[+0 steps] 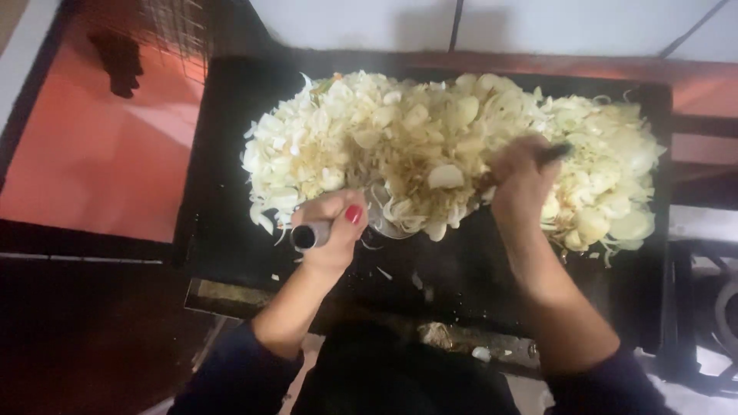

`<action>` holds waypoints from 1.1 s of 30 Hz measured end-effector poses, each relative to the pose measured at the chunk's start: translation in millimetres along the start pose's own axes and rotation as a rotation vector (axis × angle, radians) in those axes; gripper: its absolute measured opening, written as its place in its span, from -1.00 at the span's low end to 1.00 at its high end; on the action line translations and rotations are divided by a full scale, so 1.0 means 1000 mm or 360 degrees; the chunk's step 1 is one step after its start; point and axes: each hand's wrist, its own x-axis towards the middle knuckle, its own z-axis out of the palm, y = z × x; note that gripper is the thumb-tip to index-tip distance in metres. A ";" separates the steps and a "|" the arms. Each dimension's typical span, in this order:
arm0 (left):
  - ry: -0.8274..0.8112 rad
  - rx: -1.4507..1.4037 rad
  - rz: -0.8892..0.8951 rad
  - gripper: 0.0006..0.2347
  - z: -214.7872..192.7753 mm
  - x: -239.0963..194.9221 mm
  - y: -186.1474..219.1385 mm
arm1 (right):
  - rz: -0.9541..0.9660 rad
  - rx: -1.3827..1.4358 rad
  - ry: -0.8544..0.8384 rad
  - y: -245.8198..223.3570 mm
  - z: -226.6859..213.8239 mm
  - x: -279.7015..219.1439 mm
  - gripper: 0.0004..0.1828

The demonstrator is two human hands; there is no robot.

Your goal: Stir-frying a large quantity of sliced onions and potatoes on a flat-top grill using two spatulas.

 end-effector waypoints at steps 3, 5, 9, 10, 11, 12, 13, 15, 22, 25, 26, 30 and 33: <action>0.0004 0.0315 -0.0183 -0.83 0.001 0.022 -0.002 | 0.0224 -0.0008 -0.0137 -0.043 0.040 0.027 -0.70; 0.0072 0.0361 -0.0370 -0.84 0.002 0.034 -0.007 | 0.0220 -0.0277 -0.0250 -0.077 0.064 0.032 -0.65; 0.0087 0.0330 -0.0380 -0.78 0.012 0.043 -0.013 | -0.0032 -0.0670 -0.0473 -0.030 0.093 0.031 -0.79; 0.0039 0.0479 -0.0316 -0.81 0.016 0.041 -0.011 | -0.0104 -0.0716 -0.0640 -0.012 0.099 0.025 -0.84; -0.0012 0.0629 -0.0235 -0.84 0.020 0.044 -0.010 | -0.0192 -0.0756 -0.0805 0.006 0.107 0.025 -0.86; -0.0011 0.0630 -0.0230 -0.84 0.020 0.046 -0.011 | -0.0197 -0.0755 -0.0805 -0.014 0.106 0.024 -0.86; -0.0070 0.0652 -0.0179 -0.83 0.018 0.044 -0.011 | -0.0101 -0.0790 -0.0721 -0.033 0.106 0.019 -0.91; -0.0123 0.0676 -0.0146 -0.82 0.014 0.039 -0.008 | 0.0012 -0.0828 -0.0646 -0.057 0.089 0.012 -0.95; -0.0004 0.0457 -0.0270 -0.85 -0.006 0.032 0.019 | -0.0058 0.0124 -0.0901 -0.103 0.015 -0.025 -0.67; 0.0105 0.0353 -0.0366 -0.80 -0.006 0.021 0.045 | -0.0170 0.0263 -0.1083 -0.106 0.007 -0.037 -0.66; 0.0166 0.0343 -0.0398 -0.77 -0.004 0.016 0.055 | -0.0265 0.0215 -0.1170 -0.109 0.008 -0.039 -0.66; 0.0174 0.0294 -0.0504 -0.77 0.014 0.007 0.066 | -0.0261 -0.0152 -0.1346 -0.075 0.001 -0.040 -0.70; 0.0246 0.0062 -0.0591 -0.81 0.025 0.001 0.059 | -0.0254 -0.0193 -0.1488 -0.078 0.008 -0.029 -0.73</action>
